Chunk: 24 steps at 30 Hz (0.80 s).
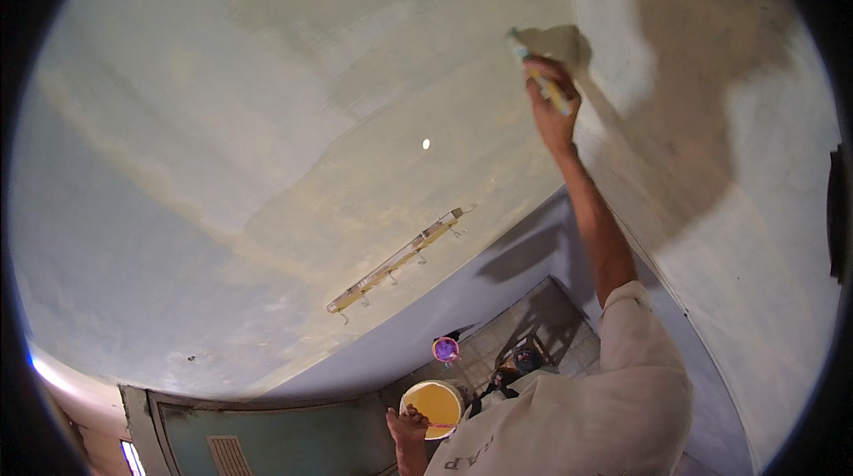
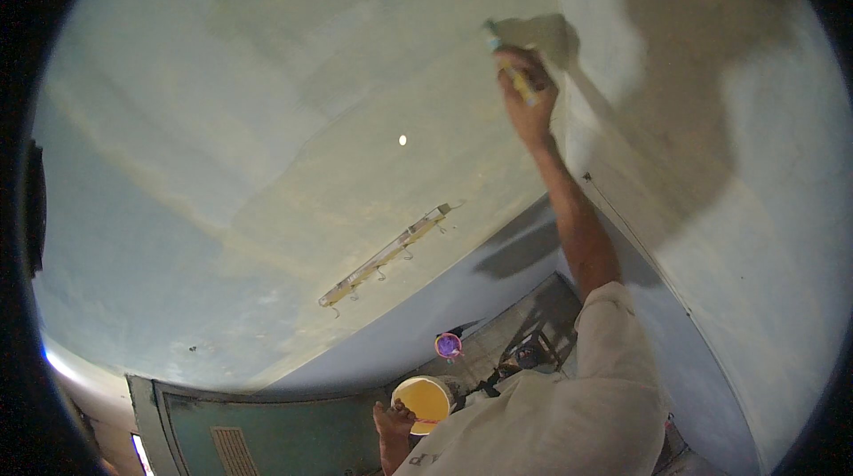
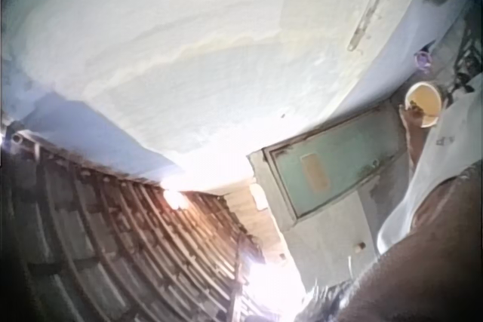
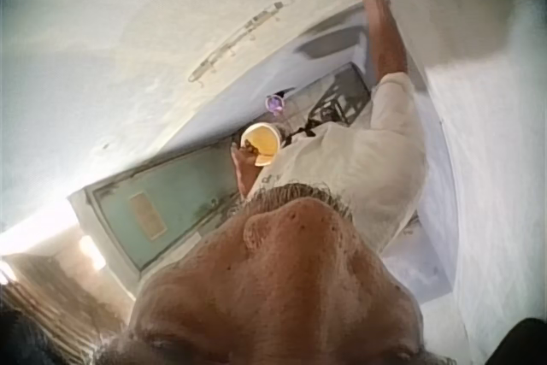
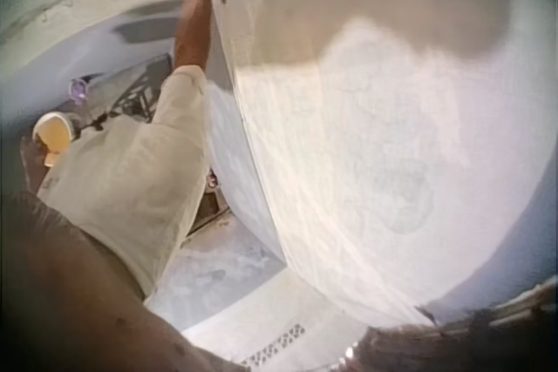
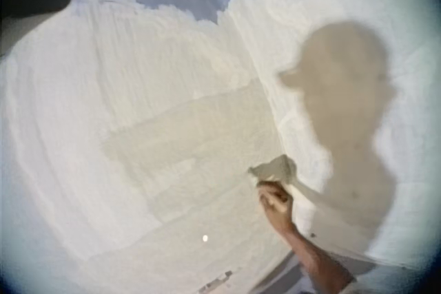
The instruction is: The person paints a ceiling with a brush, repeatedly dipping the brush into a small yellow paint container held in the other hand. The person works in a small room, applying paint in broad strokes to cover the ceiling surface.
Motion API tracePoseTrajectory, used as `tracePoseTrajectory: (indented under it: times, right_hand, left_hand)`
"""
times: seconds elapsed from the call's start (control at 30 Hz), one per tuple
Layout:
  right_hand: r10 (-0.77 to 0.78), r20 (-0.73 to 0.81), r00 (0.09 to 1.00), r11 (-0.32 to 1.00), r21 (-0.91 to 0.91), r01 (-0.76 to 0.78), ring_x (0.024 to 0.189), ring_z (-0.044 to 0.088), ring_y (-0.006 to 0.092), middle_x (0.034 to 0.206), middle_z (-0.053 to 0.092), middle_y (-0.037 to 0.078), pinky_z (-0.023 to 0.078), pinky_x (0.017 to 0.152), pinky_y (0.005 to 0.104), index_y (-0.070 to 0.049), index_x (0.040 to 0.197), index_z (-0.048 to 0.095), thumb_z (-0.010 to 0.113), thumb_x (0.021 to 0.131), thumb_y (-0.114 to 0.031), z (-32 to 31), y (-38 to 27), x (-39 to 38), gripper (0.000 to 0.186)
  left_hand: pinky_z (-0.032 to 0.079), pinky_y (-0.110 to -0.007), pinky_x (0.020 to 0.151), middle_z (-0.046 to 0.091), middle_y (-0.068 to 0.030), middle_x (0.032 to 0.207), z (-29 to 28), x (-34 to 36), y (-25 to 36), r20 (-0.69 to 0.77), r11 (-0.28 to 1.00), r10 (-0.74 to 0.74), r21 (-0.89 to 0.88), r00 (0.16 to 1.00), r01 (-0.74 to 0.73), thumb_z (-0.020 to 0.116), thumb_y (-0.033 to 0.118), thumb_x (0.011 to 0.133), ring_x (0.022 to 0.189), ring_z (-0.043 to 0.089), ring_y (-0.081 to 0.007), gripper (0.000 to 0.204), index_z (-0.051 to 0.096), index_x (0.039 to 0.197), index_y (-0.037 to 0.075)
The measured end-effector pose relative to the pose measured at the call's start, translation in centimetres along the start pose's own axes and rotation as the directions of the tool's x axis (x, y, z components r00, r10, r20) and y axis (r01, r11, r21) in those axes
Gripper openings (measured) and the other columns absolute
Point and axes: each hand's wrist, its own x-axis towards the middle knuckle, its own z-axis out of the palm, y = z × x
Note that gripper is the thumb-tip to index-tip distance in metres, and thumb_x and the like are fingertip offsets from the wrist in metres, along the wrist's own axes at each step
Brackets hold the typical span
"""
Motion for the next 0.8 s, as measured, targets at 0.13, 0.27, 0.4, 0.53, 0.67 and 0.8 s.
tracePoseTrajectory:
  times: [0.13,0.27,0.4,0.53,0.67,0.8]
  right_hand:
    - [0.092,0.153,0.984,0.988,0.112,-0.109,0.104,0.068,0.0202,0.11,0.07,0.01,0.055,0.09,0.0311,-0.004,0.11,0.07,0.067,0.084,0.011,2.2,-5.7,-1.5,0.029]
    - [0.321,0.304,0.897,0.855,0.314,-0.413,0.104,0.067,0.0147,0.111,0.07,0.006,0.055,0.089,0.0293,-0.003,0.112,0.067,0.069,0.092,-0.001,2.0,-6.9,-1.2,0.02]
    - [0.462,0.073,0.884,0.821,0.341,-0.458,0.09,0.066,0.0093,0.112,0.071,0.004,0.057,0.07,0.0248,-0.003,0.112,0.072,0.072,0.094,-0.011,-0.3,0.0,1.6,0.02]
    - [0.354,-0.149,0.923,0.935,0.044,-0.351,0.097,0.064,0.0108,0.111,0.071,0.003,0.054,0.081,0.0264,-0.002,0.111,0.07,0.071,0.094,-0.009,-2.3,1.0,3.9,0.018]
    - [0.088,-0.166,0.982,0.994,-0.046,-0.097,0.102,0.064,0.0172,0.109,0.069,0.005,0.052,0.088,0.0312,-0.003,0.111,0.07,0.071,0.091,-0.002,0.1,-0.6,3.6,0.02]
    - [-0.035,0.024,0.999,0.999,-0.022,0.035,0.104,0.067,0.0245,0.113,0.068,0.009,0.053,0.092,0.0367,-0.009,0.112,0.071,0.071,0.083,0.004,5.0,-6.4,0.4,0.032]
  left_hand:
    - [0.039,-0.038,0.058,0.052,-0.0027,0.071,0.4,-0.4,0.3,-0.017,1.0,-0.007,0.012,1.0,0.008,0.037,0.062,0.097,0.059,0.047,-0.0193,0.06,0.058,0.088,0.007]
    - [0.039,-0.038,0.058,0.052,-0.0027,0.071,0.7,-0.6,0.5,-0.002,0.999,-0.013,0.03,1.0,0.013,0.037,0.061,0.098,0.058,0.047,-0.0193,0.059,0.058,0.088,0.007]
    - [0.039,-0.037,0.057,0.052,-0.0023,0.069,1.1,-0.6,0.0,-0.009,1.0,0.006,0.009,1.0,-0.006,0.037,0.061,0.098,0.058,0.047,-0.0194,0.059,0.059,0.09,0.006]
    - [0.039,-0.036,0.057,0.053,-0.0017,0.068,1.8,-0.9,-0.7,0.018,1.0,0.023,0.002,1.0,-0.023,0.037,0.061,0.099,0.057,0.047,-0.0191,0.06,0.06,0.09,0.007]
    - [0.039,-0.036,0.057,0.053,-0.0013,0.069,2.5,-1.0,-0.9,0.001,1.0,0.016,0.025,1.0,-0.016,0.037,0.061,0.099,0.057,0.047,-0.0184,0.059,0.06,0.091,0.007]
    - [0.039,-0.035,0.057,0.053,-0.0009,0.068,2.6,-0.9,-1.2,0.001,1.0,-0.004,-0.007,1.0,0.004,0.038,0.061,0.1,0.057,0.047,-0.0179,0.058,0.06,0.092,0.007]
